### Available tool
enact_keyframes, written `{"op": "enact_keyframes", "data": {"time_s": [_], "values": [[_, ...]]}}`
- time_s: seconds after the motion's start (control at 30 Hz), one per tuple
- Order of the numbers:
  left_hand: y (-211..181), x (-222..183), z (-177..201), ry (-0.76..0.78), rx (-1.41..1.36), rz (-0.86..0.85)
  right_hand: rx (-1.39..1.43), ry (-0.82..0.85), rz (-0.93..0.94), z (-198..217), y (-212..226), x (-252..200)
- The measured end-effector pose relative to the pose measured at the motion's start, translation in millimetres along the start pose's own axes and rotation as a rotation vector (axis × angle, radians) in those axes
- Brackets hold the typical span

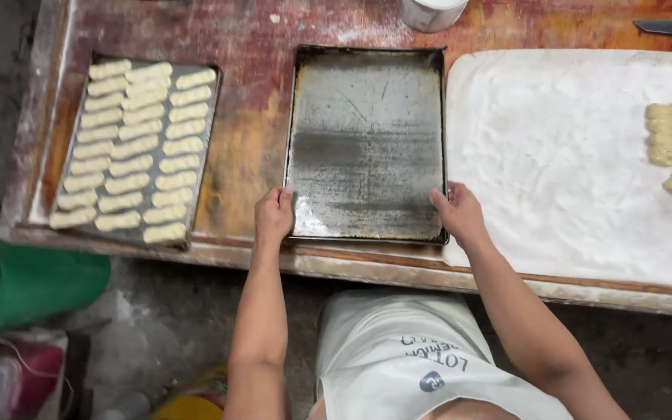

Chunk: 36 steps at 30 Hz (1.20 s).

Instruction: The person is picking up small pieces of dough from a floured surface and arranging them neatly in rows on a metal baking tray.

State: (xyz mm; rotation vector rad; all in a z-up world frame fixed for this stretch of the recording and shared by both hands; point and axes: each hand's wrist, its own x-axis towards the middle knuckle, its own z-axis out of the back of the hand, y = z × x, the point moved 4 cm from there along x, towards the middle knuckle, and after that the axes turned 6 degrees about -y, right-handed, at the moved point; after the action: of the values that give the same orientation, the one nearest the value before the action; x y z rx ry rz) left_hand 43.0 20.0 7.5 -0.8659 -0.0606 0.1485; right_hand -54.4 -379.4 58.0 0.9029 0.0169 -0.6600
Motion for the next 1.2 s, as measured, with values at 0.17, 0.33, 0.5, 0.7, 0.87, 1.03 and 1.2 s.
{"op": "enact_keyframes", "data": {"time_s": [0.17, 0.33, 0.5, 0.7, 0.87, 1.03, 1.2], "values": [[-2.7, 19.0, 16.9, 0.161, 0.237, -0.072, -0.144, 0.013, -0.091, -25.8, 14.1, -19.4], [-8.0, 7.9, 14.7, 0.272, 0.411, 0.004, -0.283, 0.037, -0.029, -37.4, 4.3, -17.9], [-35.6, 0.9, -4.0, 0.261, 0.504, -0.093, -0.38, 0.047, 0.104, -40.7, -2.1, -12.5], [-103.8, -36.4, -104.2, 0.158, 0.228, -0.481, -0.129, 0.03, 0.337, 4.2, -8.2, -4.1], [-210.9, -91.2, -227.6, 0.25, 0.069, -0.705, -0.183, -0.03, 0.435, 77.9, -76.1, 46.4], [-330.5, -150.7, -360.4, 0.298, 0.0, -0.859, -0.21, -0.074, 0.39, 208.0, -187.1, 112.8], [-408.0, -201.1, -447.0, 0.466, -0.004, -0.962, -0.541, -0.416, 0.431, 333.1, -299.0, 160.6]]}}
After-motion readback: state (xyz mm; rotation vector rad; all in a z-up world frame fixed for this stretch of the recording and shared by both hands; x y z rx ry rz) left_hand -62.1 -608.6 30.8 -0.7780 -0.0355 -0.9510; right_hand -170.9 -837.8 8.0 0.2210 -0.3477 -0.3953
